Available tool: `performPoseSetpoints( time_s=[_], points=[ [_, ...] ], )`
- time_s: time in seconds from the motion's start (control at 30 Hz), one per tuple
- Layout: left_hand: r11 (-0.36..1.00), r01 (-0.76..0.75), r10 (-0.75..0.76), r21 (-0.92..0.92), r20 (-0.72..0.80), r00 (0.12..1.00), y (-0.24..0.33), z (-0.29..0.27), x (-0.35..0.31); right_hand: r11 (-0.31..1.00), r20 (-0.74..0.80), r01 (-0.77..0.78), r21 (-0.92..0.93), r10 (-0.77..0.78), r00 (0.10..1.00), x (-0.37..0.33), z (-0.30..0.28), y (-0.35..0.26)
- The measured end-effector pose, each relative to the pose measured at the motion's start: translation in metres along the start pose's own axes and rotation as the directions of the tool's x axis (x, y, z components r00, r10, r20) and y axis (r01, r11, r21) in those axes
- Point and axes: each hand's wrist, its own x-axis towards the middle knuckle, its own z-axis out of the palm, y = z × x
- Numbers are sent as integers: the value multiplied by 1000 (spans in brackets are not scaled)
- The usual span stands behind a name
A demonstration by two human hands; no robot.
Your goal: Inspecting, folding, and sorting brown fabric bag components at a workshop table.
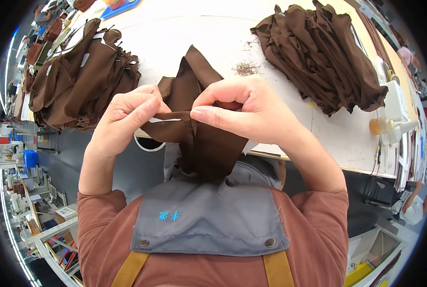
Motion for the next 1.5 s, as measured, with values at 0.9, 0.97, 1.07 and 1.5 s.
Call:
performPoseSetpoints(
  time_s=[0.9, 0.97, 1.07, 1.5],
  points=[
    [999, -35, 36, 21, -41, 999, -3, 2, -1, 989, 51, -123, 84, 119, 992, 5, -5, 5],
    [998, -50, 52, 26, -77, 996, -2, 5, -2, 992, 57, -114, 62, 110, 992, 4, -7, 6],
    [995, -32, 42, 90, -110, 993, -2, 9, -1, 993, 53, -113, 17, 112, 992, 3, -8, 6],
    [985, 125, -136, -122, -83, 987, -10, 20, 3, 979, 54, -160, 123, 154, 987, 4, -5, 9]
  ],
)
